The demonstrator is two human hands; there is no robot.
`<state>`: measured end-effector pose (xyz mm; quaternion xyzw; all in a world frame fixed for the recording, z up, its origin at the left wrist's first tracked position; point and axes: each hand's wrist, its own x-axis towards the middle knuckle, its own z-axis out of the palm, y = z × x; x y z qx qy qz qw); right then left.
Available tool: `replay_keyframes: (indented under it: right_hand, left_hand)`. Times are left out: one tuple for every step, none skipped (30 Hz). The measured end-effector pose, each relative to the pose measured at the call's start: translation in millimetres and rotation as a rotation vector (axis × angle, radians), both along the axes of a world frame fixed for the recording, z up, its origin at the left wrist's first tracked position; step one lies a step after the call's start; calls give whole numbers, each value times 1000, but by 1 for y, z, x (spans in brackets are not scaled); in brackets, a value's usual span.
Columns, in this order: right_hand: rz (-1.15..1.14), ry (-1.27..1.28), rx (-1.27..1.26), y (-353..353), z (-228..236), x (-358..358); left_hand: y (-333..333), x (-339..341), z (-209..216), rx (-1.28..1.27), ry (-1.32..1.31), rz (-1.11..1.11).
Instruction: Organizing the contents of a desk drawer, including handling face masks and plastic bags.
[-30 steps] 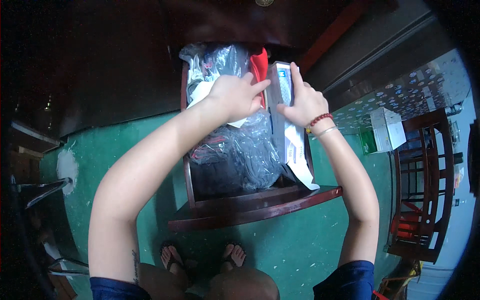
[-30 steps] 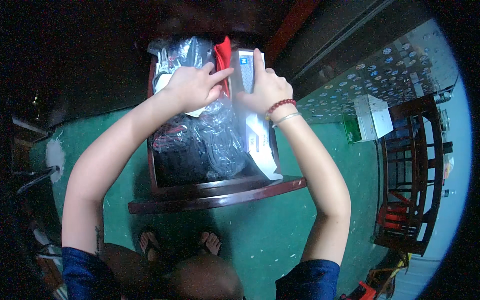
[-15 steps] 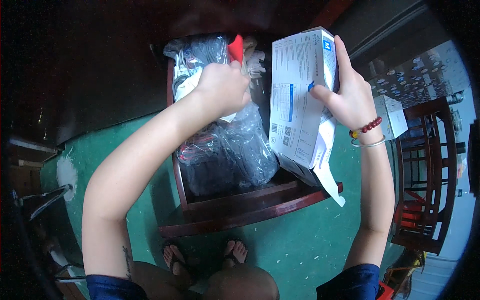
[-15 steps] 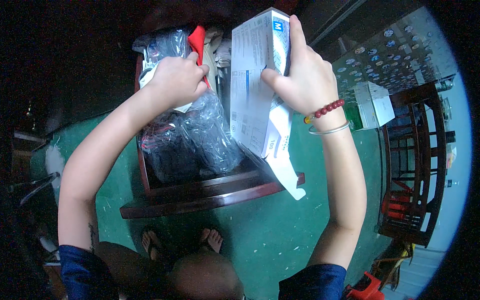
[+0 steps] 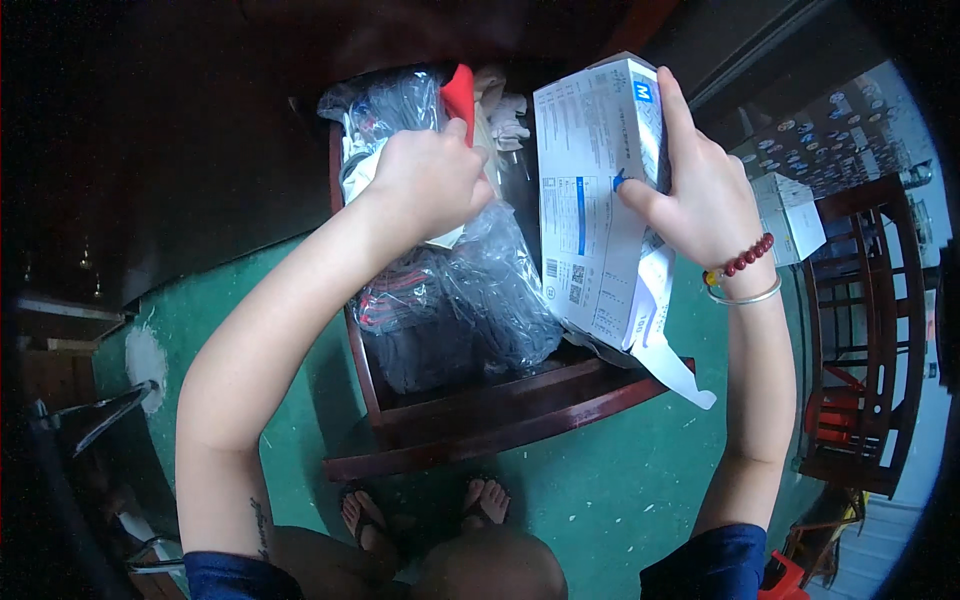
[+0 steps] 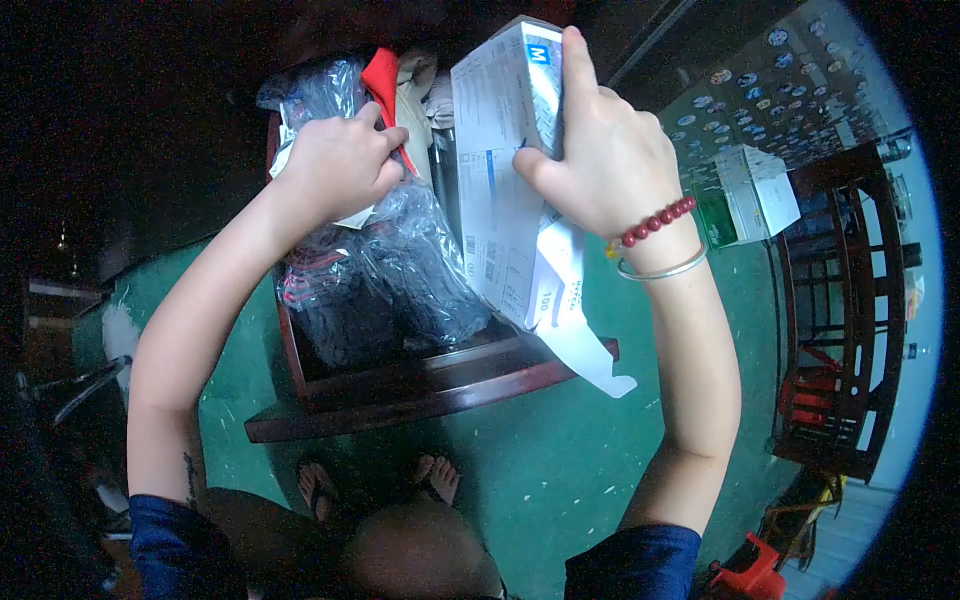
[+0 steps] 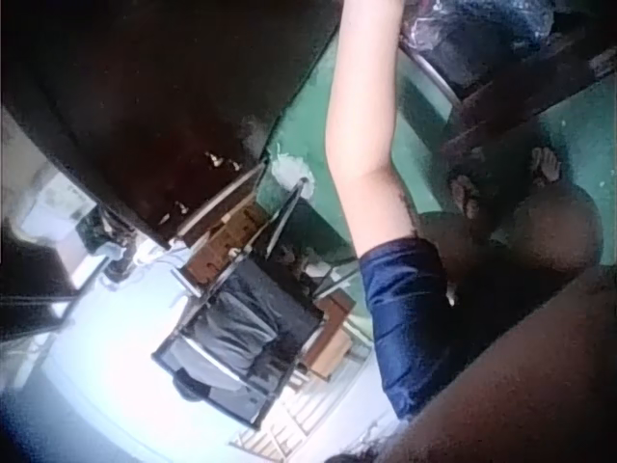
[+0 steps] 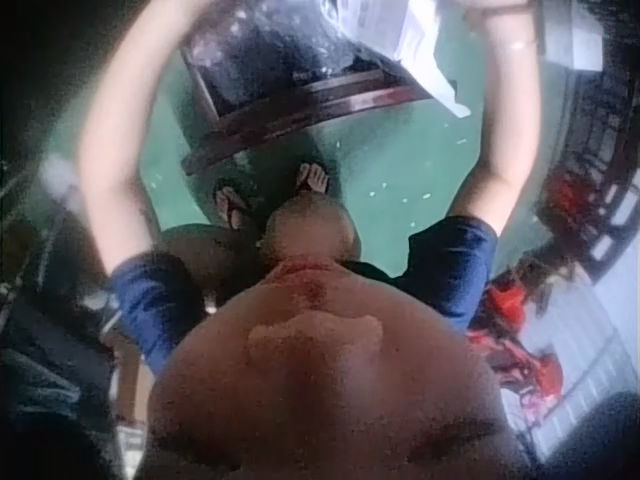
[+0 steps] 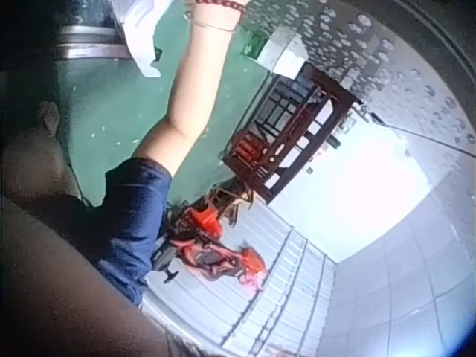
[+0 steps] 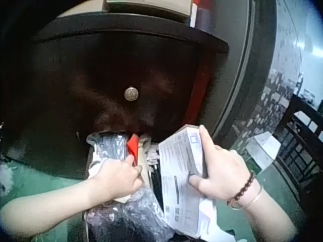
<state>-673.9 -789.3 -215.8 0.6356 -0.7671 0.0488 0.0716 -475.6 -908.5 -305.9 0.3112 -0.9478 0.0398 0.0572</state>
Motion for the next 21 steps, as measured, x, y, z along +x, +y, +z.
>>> replay_keyframes:
  right_hand:
    - [30, 24, -8, -2, 0, 1]
    - [60, 47, -16, -6, -1, 3]
    - [48, 86, -8, -10, -6, 6]
    - [39, 117, 40, -16, -5, 12]
    - [54, 140, 67, -24, -9, 18]
    - [62, 160, 97, -34, -18, 22]
    - [28, 172, 177, -46, -28, 27]
    - [1, 178, 256, -60, -41, 31]
    - [-29, 173, 243, -73, -62, 31]
    - [-55, 170, 230, -80, -72, 35]
    - [-80, 184, 239, -82, -78, 32]
    - [-78, 179, 238, -79, -80, 29]
    - [-29, 106, 178, -72, -82, 22]
    - [20, 34, 116, -65, -85, 18]
    - [29, -3, 96, -56, -90, 18]
    - [21, -19, 126, -49, -90, 20]
    - [66, -7, 22, -43, -95, 22]
    - [106, 3, -86, -39, -101, 23]
    - [105, 1, -92, -41, -104, 23]
    - [246, 157, -219, -46, -107, 22]
    - [385, 311, -344, -50, -109, 22]
  left_hand:
    - [0, 0, 1, 9, -5, 5]
    - [1, 2, 0, 7, -9, 3]
    - [0, 2, -1, -2, 0, 3]
    - [1, 3, 0, -14, 10, 2]
    - [2, 3, 2, -19, 6, -4]
    - [2, 2, 3, -7, -12, 7]
    - [3, -2, 4, 2, -28, 9]
    - [4, -2, 5, -3, -35, -4]
    - [5, -3, 6, -7, -36, 8]
    - [6, -2, 7, -11, -36, 24]
    - [5, -2, 8, -13, -49, 24]
    - [5, 1, 7, -14, -53, 25]
    - [5, 3, 6, -17, -44, 28]
    - [5, 4, 5, -20, -34, 31]
    - [7, 5, 6, -23, -33, 32]
    - [9, 5, 6, -29, -39, 42]
    - [10, 5, 6, -35, -45, 53]
    - [10, 6, 6, -41, -47, 50]
    - [10, 7, 5, -52, -42, 39]
    - [10, 8, 5, -64, -39, 28]
    - [10, 8, 5, -67, -46, 26]
